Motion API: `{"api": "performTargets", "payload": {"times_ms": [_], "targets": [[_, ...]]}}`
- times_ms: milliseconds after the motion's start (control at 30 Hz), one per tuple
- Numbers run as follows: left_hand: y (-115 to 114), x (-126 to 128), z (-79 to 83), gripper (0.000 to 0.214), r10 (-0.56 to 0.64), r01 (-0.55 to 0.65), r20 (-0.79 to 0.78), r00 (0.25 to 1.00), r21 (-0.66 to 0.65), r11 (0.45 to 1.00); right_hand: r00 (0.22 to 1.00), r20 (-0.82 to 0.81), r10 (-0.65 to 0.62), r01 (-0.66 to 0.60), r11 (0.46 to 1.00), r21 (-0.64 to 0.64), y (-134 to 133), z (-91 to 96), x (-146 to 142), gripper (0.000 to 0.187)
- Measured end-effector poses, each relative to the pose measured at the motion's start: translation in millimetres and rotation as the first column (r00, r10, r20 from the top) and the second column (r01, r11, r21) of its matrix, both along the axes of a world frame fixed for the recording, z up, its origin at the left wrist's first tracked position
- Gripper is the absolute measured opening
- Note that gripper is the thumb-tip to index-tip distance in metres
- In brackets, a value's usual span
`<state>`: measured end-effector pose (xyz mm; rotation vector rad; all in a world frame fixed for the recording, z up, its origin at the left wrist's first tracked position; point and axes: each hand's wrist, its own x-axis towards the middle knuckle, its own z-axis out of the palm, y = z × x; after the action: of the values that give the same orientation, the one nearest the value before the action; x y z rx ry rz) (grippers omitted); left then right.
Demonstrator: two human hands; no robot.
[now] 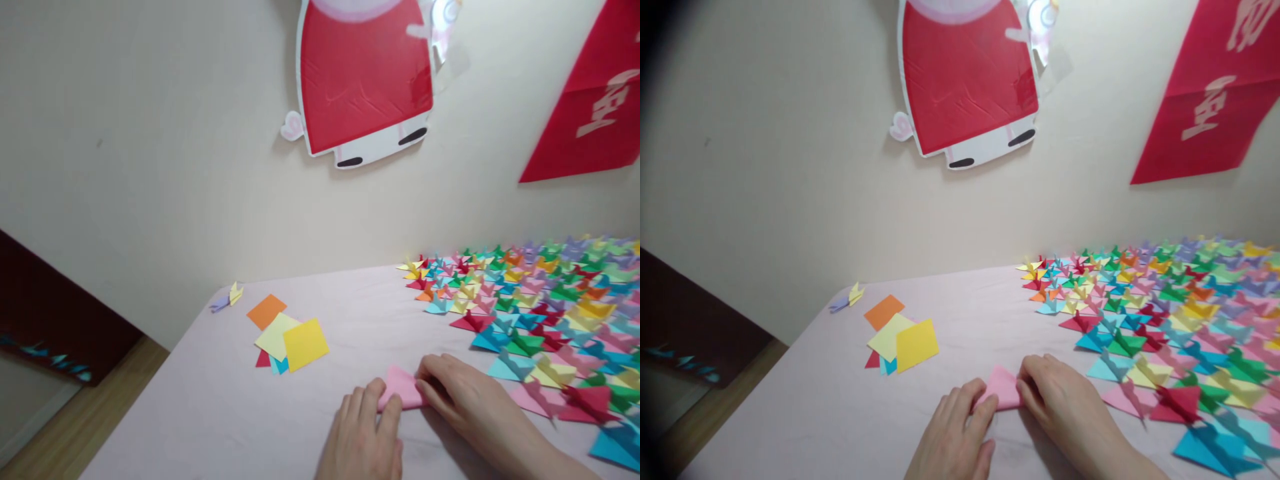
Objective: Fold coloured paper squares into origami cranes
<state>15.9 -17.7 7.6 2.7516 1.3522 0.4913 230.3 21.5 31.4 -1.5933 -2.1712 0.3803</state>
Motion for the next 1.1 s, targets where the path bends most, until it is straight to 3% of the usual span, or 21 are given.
{"api": "performTargets", "payload": {"times_ms": [333,600,900,1100], "targets": [[-2.5,7.0,9.2,0.039,0.016,-0.013,-0.041,0.999,0.087,0.996,0.995,0.071,0.071,-0.08,0.987,0.139,8.0,-8.0,-3.0,0.019],[-1.3,7.4,7.0,0.036,-0.016,0.023,-0.043,0.999,0.15,0.989,0.992,0.114,0.061,-0.068,0.996,0.062,7.9,0.9,-6.5,0.016],[0.0,9.0,12.7,0.027,0.001,0.002,-0.011,1.0,0.322,0.947,0.997,0.065,0.036,-0.043,0.994,0.098,8.9,-1.8,-7.1,0.013],[-0.6,9.6,14.7,0.029,0.001,0.01,-0.031,1.0,0.36,0.933,0.996,0.08,0.032,-0.038,0.997,0.068,9.4,-2.2,-7.2,0.014]]}}
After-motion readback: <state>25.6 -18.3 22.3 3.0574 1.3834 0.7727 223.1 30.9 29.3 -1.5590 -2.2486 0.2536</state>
